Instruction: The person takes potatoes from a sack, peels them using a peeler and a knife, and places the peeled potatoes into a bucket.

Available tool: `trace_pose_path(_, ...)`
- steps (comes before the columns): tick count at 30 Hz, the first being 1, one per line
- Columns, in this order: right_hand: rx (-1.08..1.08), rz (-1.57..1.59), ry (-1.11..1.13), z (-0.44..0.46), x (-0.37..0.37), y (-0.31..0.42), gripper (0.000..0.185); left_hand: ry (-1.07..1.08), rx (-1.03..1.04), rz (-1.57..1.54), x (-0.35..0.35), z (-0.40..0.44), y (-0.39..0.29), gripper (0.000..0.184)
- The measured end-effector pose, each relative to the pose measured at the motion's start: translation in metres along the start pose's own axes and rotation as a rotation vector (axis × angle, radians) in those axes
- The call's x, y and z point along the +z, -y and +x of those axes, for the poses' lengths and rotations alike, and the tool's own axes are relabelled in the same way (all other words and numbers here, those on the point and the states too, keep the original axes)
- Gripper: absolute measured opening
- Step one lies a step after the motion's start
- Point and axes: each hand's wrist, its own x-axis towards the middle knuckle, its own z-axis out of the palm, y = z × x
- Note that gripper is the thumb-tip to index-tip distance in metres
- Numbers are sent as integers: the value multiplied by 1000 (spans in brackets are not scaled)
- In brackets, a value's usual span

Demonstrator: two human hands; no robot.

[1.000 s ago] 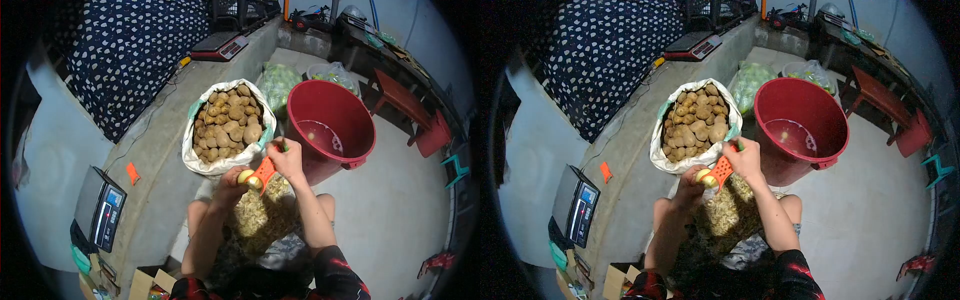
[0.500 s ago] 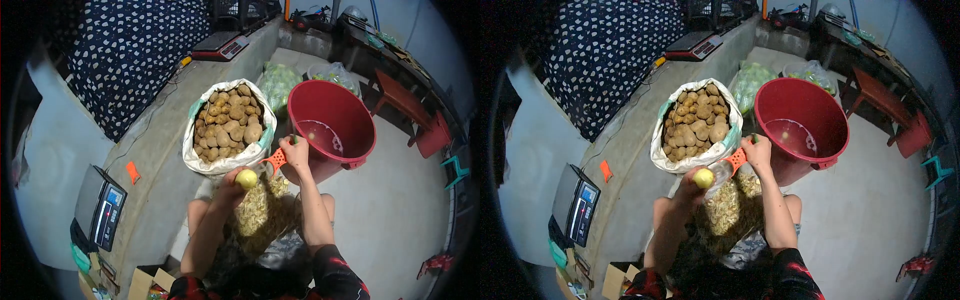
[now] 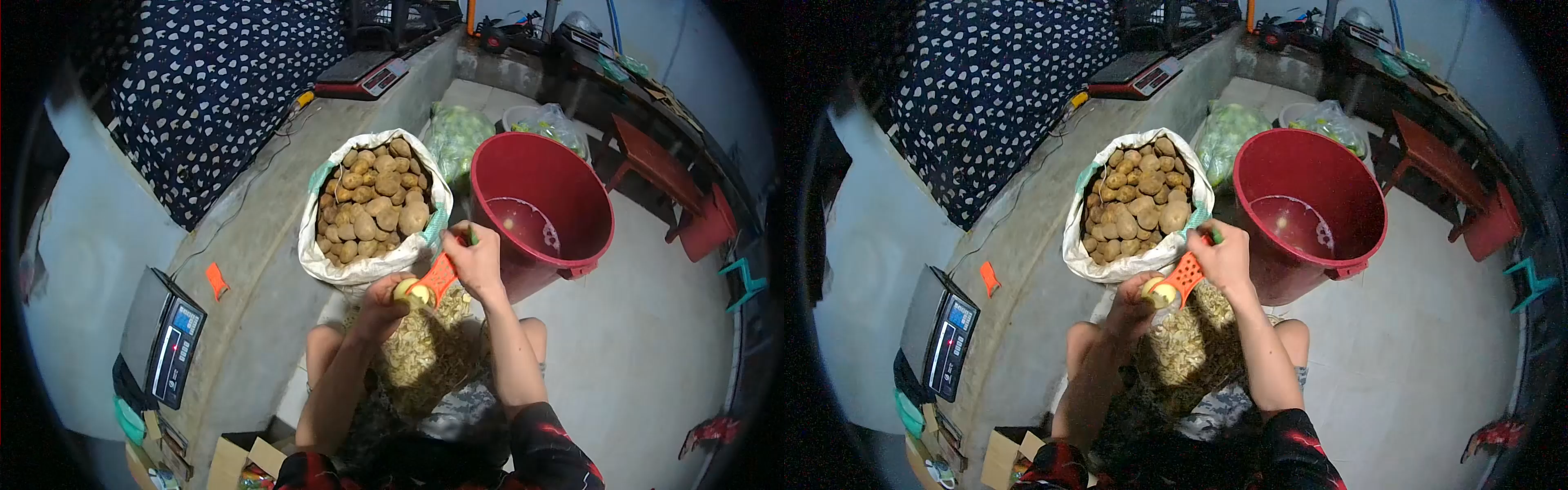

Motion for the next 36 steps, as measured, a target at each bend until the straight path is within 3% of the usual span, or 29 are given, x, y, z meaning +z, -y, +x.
trace_pose_path(2,-201,-155,-50,-7,-3,32,24,-47,8,66,13,-4,-6,62)
trace_pose_path(3,-31,-77,-33,1,-2,8,23,-46,7,67,13,-5,-7,62)
trace_pose_path(5,76,-201,-46,12,-8,-30,22,6,-19,55,14,-5,-11,60)
trace_pose_path(12,243,18,8,12,-5,-36,21,-133,30,-35,6,-3,-5,54)
trace_pose_path(15,167,-28,21,10,-8,-24,23,-85,7,40,7,-3,-9,56)
trace_pose_path(18,-111,-241,67,-7,-12,38,23,10,17,76,6,-2,-8,58)
trace_pose_path(21,-11,-172,-4,7,-10,-7,22,36,-46,31,14,-6,-9,58)
trace_pose_path(22,-13,-290,-15,11,-19,-14,22,43,-40,35,13,-5,-8,58)
trace_pose_path(23,191,-43,-2,11,-20,-22,22,51,-14,-12,10,-6,-5,60)
trace_pose_path(25,215,151,31,11,-19,-22,21,56,9,-66,3,-6,-1,62)
trace_pose_path(28,129,-6,28,8,-11,-9,21,-1,32,-73,1,-5,2,63)
trace_pose_path(33,28,16,-33,-9,-8,31,19,-100,90,-48,15,-2,2,64)
trace_pose_path(35,-228,-179,-58,-17,-11,53,18,-55,76,-33,13,-2,2,65)
trace_pose_path(36,-234,-202,-129,-15,-8,53,17,-10,58,-18,13,-3,3,66)
